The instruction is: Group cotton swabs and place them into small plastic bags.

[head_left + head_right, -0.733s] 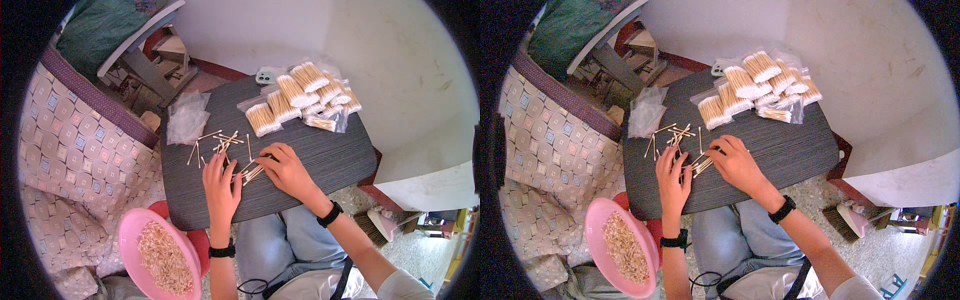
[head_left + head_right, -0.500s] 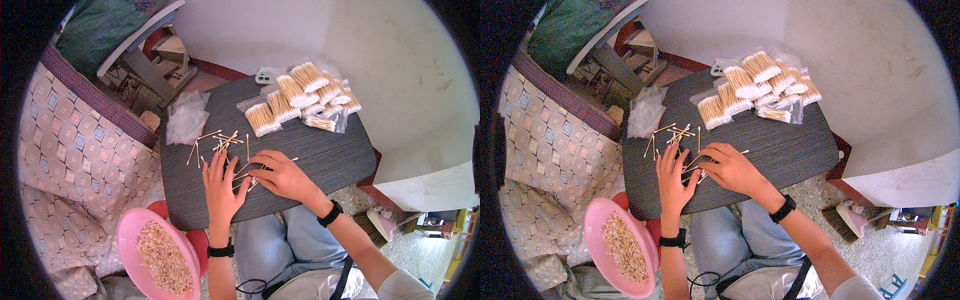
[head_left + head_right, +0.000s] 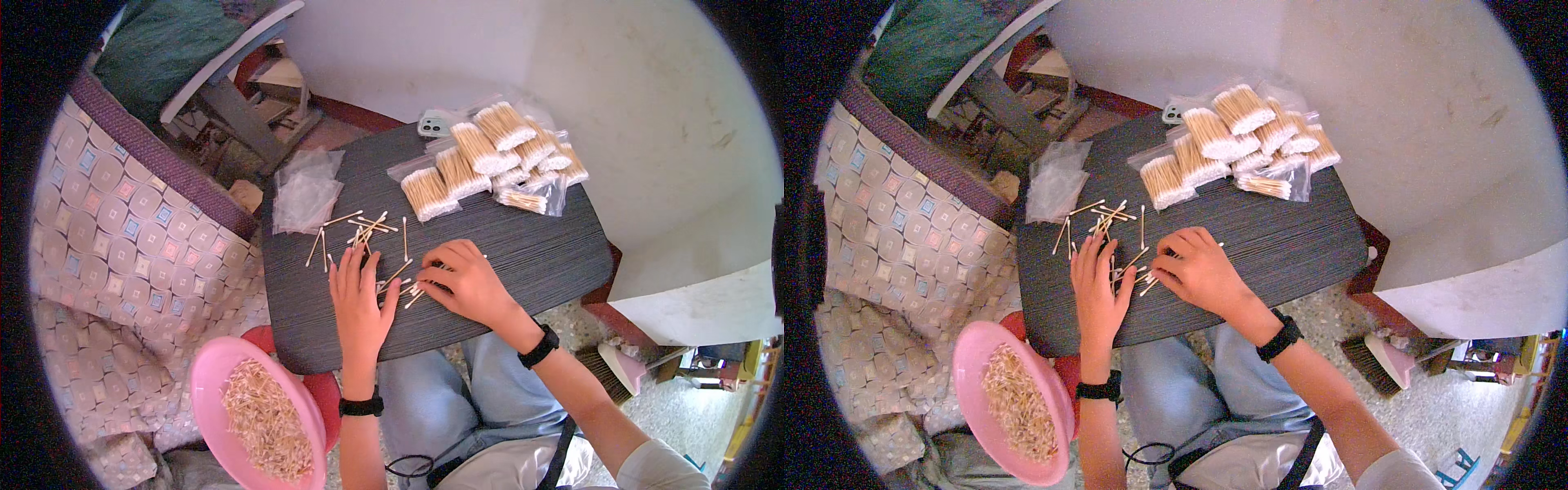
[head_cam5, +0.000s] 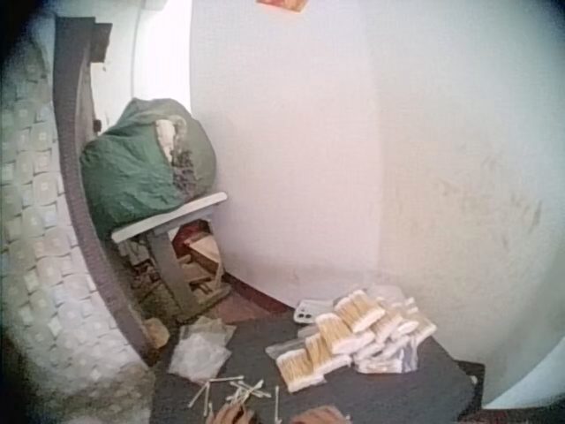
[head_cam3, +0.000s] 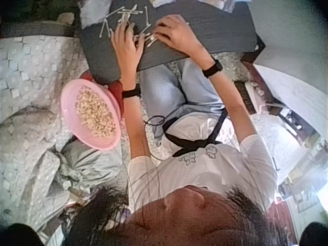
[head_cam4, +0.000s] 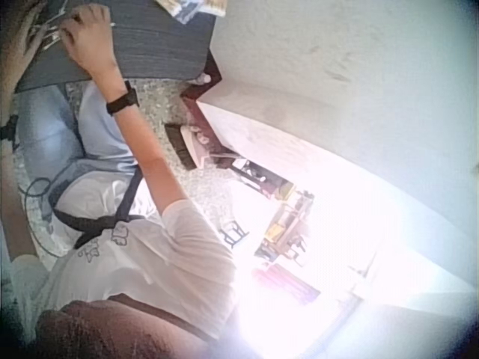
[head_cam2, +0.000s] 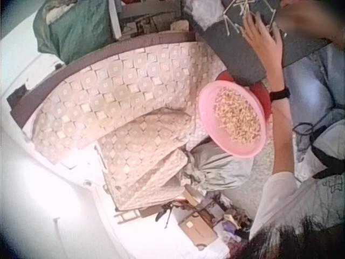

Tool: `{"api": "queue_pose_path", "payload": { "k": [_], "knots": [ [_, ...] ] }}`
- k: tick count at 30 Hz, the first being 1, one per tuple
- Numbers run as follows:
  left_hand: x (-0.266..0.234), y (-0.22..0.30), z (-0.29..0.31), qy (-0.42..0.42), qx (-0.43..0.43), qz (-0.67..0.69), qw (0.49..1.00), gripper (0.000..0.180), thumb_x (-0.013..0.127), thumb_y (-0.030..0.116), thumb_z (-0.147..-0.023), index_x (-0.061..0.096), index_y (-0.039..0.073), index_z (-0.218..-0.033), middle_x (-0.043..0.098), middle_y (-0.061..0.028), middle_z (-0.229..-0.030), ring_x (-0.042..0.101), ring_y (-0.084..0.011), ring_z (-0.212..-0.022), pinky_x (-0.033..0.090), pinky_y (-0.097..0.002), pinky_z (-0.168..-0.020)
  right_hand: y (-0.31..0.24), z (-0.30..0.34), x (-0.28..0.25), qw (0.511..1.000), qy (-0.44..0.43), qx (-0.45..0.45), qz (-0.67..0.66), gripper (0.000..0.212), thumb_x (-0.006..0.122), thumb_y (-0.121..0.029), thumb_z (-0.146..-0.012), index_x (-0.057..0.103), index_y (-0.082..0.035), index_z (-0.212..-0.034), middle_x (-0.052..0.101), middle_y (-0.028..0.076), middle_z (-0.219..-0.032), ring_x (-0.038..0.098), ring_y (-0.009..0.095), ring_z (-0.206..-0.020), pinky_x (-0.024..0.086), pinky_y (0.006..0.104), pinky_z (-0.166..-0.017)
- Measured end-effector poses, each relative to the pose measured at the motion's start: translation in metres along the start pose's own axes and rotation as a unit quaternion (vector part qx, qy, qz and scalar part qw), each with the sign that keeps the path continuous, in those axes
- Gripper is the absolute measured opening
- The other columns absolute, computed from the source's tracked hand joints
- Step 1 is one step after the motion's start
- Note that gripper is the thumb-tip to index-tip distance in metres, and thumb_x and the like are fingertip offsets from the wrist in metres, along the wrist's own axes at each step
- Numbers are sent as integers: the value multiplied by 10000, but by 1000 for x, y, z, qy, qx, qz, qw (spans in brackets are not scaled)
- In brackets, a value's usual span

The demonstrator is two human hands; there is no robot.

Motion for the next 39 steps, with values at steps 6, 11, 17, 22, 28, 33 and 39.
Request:
{"api": "queue_pose_path", "payload": {
  "k": [6,11,17,22,28,33,39],
  "knots": [
    [0,-5,3,16,-4,2,1000,415,636,220,-866,528,27,-1217,470,-173,-1360,415,-348,-1287,269,-501,-1100,-4,1,5,1000,-21,-23,1,138,701,-142,-773,670,-78,-892,618,54,-968,576,255,-951,465,389,-852],
    [-2,-4,1,21,-7,0,1000,404,635,214,-866,529,28,-1209,477,-170,-1347,422,-346,-1280,278,-503,-1095,-8,5,3,999,-40,-10,-6,374,696,-167,-796,632,-41,-1143,602,98,-1188,550,281,-1118,442,411,-954],
    [-3,-2,-1,21,-8,3,1000,406,646,217,-861,529,35,-1204,475,-163,-1349,424,-339,-1279,286,-510,-1091,-22,36,24,970,-184,12,158,743,547,-481,-868,373,-2,-1409,358,127,-1486,324,258,-1380,208,486,-1145],
    [0,-5,1,20,-5,-1,1000,405,645,214,-860,529,31,-1203,470,-166,-1353,422,-336,-1283,283,-513,-1092,-32,33,35,957,-207,83,187,730,481,-549,-884,372,-78,-1431,296,116,-1519,246,309,-1411,147,589,-1125],
    [-1,-4,1,12,-6,-4,1000,390,625,208,-875,530,25,-1206,468,-170,-1354,412,-337,-1292,288,-503,-1093,-28,26,39,954,-172,65,236,726,565,-565,-809,429,-181,-1410,309,89,-1515,267,309,-1397,162,622,-1111],
    [-1,-3,-1,11,-12,8,1000,391,610,226,-891,525,23,-1214,465,-172,-1354,418,-338,-1280,298,-505,-1084,-26,40,22,950,-189,75,236,723,545,-570,-818,432,-164,-1406,294,79,-1526,257,309,-1403,162,626,-1108],
    [-3,-7,2,20,-18,11,1000,394,570,254,-914,514,30,-1233,468,-182,-1353,418,-359,-1274,258,-501,-1112,-36,56,18,949,-220,97,204,733,523,-584,-826,424,-155,-1411,278,76,-1535,252,314,-1404,152,628,-1108]
  ]
}}
Point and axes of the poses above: each hand's wrist, its own z-axis away from the middle knuckle, its own x-axis out of the palm, y = z × x, the point moved 8 cm from there along -z, towards the middle knuckle
